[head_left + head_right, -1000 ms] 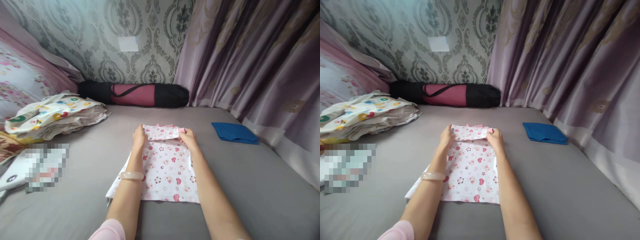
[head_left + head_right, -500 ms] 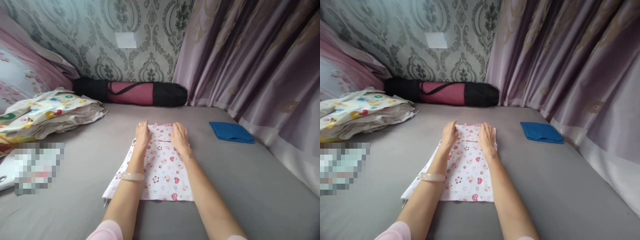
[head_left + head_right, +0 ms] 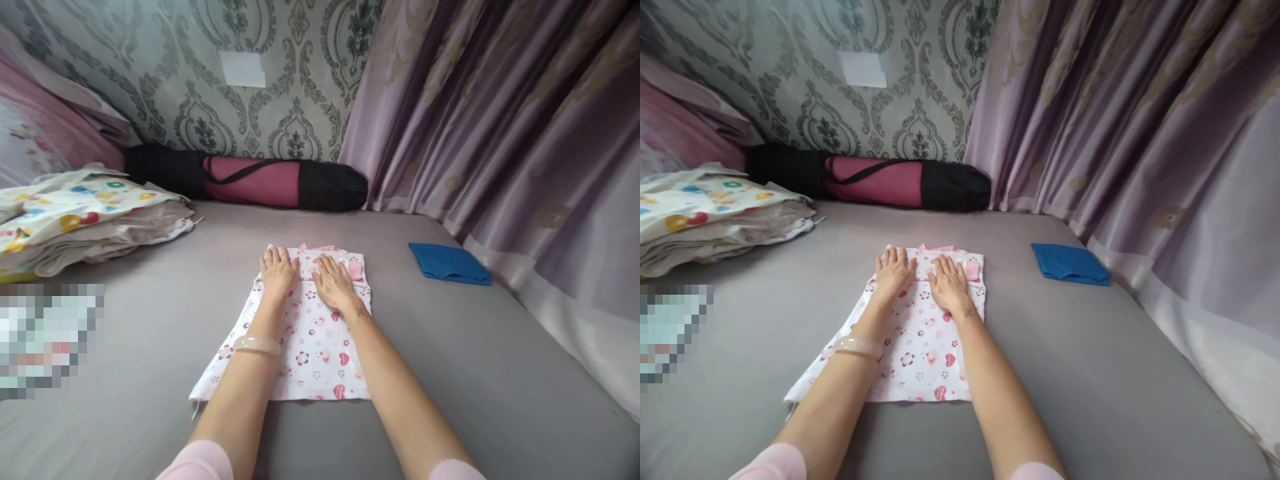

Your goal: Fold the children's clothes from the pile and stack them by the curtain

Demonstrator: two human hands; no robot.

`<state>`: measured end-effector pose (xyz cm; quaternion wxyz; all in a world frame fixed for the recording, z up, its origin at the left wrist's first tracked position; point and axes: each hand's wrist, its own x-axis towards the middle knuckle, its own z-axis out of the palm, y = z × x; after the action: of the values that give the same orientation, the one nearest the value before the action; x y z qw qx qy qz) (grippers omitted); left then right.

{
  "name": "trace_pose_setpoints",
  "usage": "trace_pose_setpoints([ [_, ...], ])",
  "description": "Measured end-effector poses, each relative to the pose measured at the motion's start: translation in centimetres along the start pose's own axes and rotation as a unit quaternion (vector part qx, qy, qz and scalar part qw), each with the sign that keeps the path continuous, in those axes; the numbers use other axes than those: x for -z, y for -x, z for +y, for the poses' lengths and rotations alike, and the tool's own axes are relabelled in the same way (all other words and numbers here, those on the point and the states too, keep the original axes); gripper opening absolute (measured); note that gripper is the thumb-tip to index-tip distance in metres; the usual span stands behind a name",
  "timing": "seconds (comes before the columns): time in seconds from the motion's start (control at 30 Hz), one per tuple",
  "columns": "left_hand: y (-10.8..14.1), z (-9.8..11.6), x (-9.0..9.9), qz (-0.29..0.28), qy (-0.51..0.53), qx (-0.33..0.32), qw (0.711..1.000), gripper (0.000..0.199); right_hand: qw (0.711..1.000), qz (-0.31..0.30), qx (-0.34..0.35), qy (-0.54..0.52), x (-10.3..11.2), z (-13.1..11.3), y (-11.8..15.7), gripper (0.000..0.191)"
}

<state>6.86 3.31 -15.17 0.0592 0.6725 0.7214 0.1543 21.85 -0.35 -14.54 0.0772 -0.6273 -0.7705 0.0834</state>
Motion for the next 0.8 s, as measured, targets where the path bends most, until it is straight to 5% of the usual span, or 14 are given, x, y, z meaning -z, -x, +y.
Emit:
trace_pose_setpoints([
  [0.37,-0.2,-0.2,-0.5,0.009,0.058,0.038,0.998,0.065,0.982,0.053,-0.181,0.030,0.3,2.8,0.7,0.061],
  [0.53,-0.1,-0.4,-0.4,0.030,0.083,0.029,0.996,0.060,0.969,0.006,-0.248,-0.002,2.0,4.1,0.7,0.066],
  [0.67,-0.1,-0.6,0.1,0.033,0.110,0.023,0.993,0.054,0.971,-0.026,-0.237,-0.011,4.0,3.7,-0.1,0.066],
  [0.8,0.1,-0.7,0.5,0.054,0.140,0.018,0.988,0.048,0.995,-0.026,-0.098,0.004,4.2,2.1,-1.1,0.062],
])
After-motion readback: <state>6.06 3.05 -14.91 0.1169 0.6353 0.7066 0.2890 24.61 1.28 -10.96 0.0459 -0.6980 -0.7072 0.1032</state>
